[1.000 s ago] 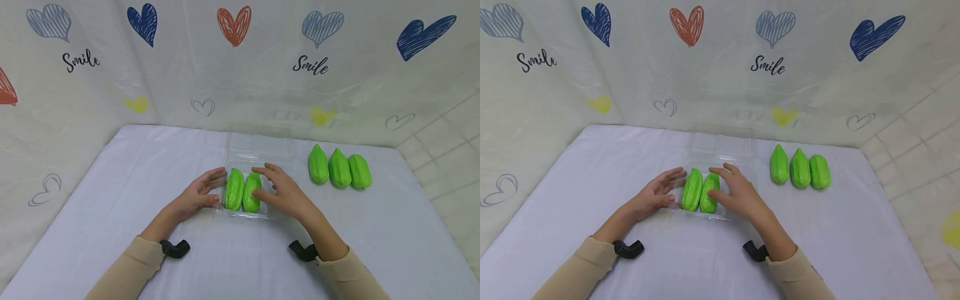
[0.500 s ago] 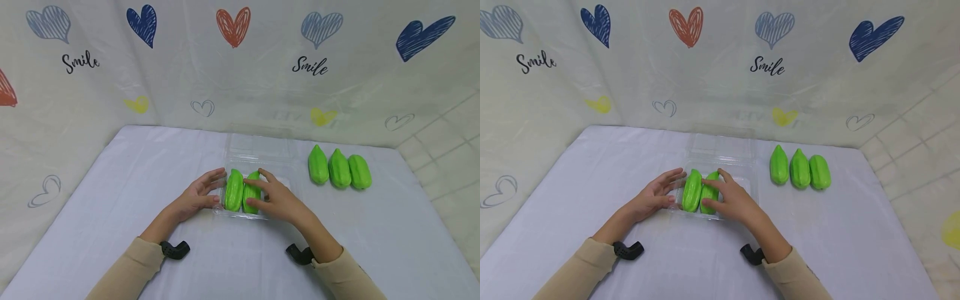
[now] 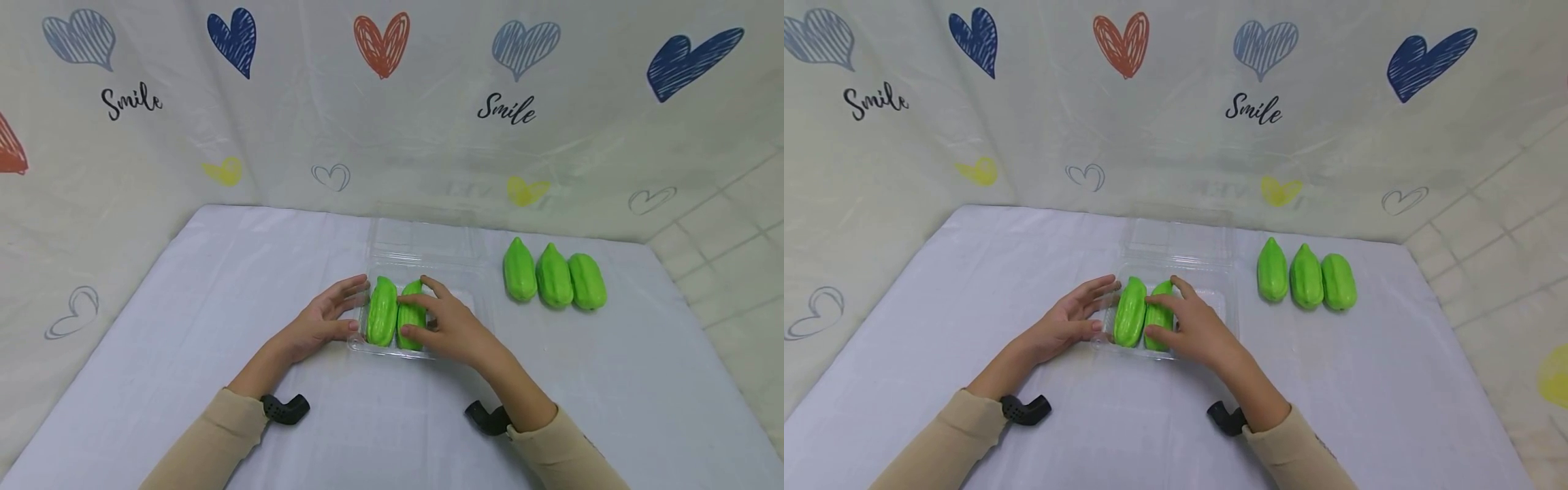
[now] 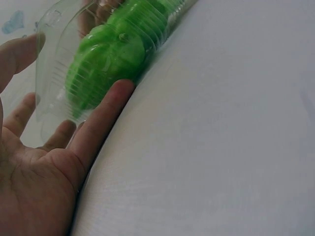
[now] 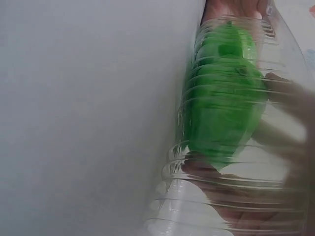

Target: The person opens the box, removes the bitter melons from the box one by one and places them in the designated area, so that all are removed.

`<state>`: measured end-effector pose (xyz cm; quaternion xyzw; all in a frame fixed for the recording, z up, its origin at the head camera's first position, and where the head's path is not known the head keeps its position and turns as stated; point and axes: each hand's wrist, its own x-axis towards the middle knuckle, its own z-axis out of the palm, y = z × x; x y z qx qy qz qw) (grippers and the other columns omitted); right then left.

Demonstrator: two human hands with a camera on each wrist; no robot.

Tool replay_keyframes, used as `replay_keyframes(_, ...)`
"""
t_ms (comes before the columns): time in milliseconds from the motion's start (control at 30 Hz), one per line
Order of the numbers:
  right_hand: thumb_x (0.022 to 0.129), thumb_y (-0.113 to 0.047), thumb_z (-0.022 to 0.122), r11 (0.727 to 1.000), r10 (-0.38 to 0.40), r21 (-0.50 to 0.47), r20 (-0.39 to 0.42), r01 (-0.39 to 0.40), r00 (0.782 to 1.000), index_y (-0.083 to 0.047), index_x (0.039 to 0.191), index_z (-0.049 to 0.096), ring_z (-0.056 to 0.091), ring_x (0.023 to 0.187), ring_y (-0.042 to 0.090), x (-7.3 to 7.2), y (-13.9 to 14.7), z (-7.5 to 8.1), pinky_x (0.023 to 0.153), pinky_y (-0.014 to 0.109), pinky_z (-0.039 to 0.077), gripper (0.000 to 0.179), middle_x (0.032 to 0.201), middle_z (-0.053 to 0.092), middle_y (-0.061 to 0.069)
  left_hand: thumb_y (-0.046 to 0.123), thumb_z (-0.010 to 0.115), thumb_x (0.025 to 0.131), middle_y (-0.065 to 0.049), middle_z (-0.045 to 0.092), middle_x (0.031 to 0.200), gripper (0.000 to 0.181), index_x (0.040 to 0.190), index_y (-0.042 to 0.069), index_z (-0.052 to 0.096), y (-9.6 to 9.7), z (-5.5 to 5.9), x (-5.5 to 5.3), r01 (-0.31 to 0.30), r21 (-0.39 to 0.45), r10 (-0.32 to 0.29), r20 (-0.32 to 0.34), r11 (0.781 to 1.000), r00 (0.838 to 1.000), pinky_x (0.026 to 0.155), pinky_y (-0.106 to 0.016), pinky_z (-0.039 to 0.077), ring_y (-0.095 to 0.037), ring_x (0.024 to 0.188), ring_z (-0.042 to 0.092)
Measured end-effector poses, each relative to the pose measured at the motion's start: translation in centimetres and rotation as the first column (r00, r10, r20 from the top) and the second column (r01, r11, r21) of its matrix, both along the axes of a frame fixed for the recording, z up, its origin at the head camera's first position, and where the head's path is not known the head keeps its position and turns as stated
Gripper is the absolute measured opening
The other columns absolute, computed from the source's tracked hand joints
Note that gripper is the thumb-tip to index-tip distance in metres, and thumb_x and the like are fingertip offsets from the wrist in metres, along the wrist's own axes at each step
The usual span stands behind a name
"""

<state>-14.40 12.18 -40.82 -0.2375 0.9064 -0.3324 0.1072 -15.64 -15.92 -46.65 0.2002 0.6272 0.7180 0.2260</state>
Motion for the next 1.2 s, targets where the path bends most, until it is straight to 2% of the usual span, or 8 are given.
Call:
replay_keyframes(233,0.088,-0.033,0.075,0.999,-0.037,-0.017,-0.038,0.036,0.999,-0.022,0.132,0.065,0.069,0.095,0.023,0.1,-0.1,0.2,0.088,0.051,0.053,0.046,0.16,0.029,0.019,0.001,0.064,0.091,-0.007,0.02,0.165,0.081,0.159,0.015,0.023,0.0,0.0,0.0,-0.009,-0.005,0.009,-0.002,1.0,1.0,0.104,-0.035,0.045,-0.03,0.15,0.025)
replay_keyframes(333,0.086,-0.028,0.075,0.999,-0.05,-0.01,-0.069,0.049,0.996,-0.021,0.129,0.066,0.067,0.106,0.033,0.0,-0.1,0.3,0.091,0.056,0.051,0.045,0.159,0.031,0.019,0.0,0.064,0.09,-0.008,0.02,0.165,0.081,0.159,0.015,0.023,0.0,0.0,0.0,-0.012,-0.002,0.012,0.001,1.0,1.0,0.104,-0.034,0.046,-0.03,0.15,0.025)
replay_keyframes(467,0.084,-0.024,0.074,0.998,-0.055,-0.001,-0.091,0.056,0.994,-0.02,0.128,0.067,0.05,0.13,0.047,-0.1,0.0,0.4,0.098,0.066,0.043,0.045,0.159,0.032,0.019,-0.001,0.064,0.09,-0.008,0.02,0.165,0.081,0.159,0.015,0.024,-0.1,0.1,0.1,-0.015,-0.003,0.015,0.001,1.0,1.0,0.104,-0.034,0.046,-0.03,0.15,0.025)
replay_keyframes(567,0.084,-0.023,0.075,0.998,-0.058,-0.008,-0.096,0.057,0.994,-0.019,0.128,0.067,0.045,0.134,0.048,-0.1,0.0,0.5,0.099,0.067,0.042,0.045,0.158,0.033,0.019,-0.001,0.064,0.09,-0.008,0.02,0.165,0.081,0.159,0.015,0.024,-0.1,0.1,0.1,-0.016,-0.006,0.016,0.0,1.0,1.0,0.104,-0.034,0.046,-0.03,0.15,0.025)
replay_keyframes(933,0.084,-0.022,0.074,0.998,-0.068,-0.019,-0.121,0.066,0.99,-0.019,0.128,0.067,0.05,0.131,0.043,-0.2,0.3,0.8,0.097,0.06,0.047,0.045,0.157,0.036,0.017,0.004,0.067,0.089,-0.004,0.023,0.164,0.082,0.159,0.016,0.024,-0.2,0.0,0.1,-0.018,-0.012,0.018,-0.002,1.0,1.0,0.104,-0.034,0.046,-0.029,0.15,0.025)
replay_keyframes(1067,0.085,-0.02,0.073,0.997,-0.073,-0.044,-0.114,0.069,0.991,-0.021,0.128,0.067,0.057,0.125,0.038,-0.3,0.7,1.2,0.085,0.047,0.055,0.044,0.158,0.035,0.015,0.003,0.066,0.089,-0.004,0.023,0.164,0.082,0.159,0.016,0.025,-0.2,0.0,0.1,-0.016,-0.008,0.016,-0.005,1.0,1.0,0.104,-0.035,0.046,-0.029,0.15,0.025)
replay_keyframes(1200,0.085,-0.019,0.073,0.994,-0.086,-0.069,-0.096,0.079,0.992,-0.023,0.128,0.067,0.065,0.112,0.029,-0.2,1.2,1.6,0.074,0.033,0.056,0.044,0.158,0.035,0.012,0.004,0.067,0.089,-0.005,0.022,0.165,0.082,0.159,0.015,0.024,-0.1,-0.2,0.1,-0.011,0.002,0.011,-0.002,1.0,1.0,0.103,-0.036,0.048,-0.03,0.15,0.024)
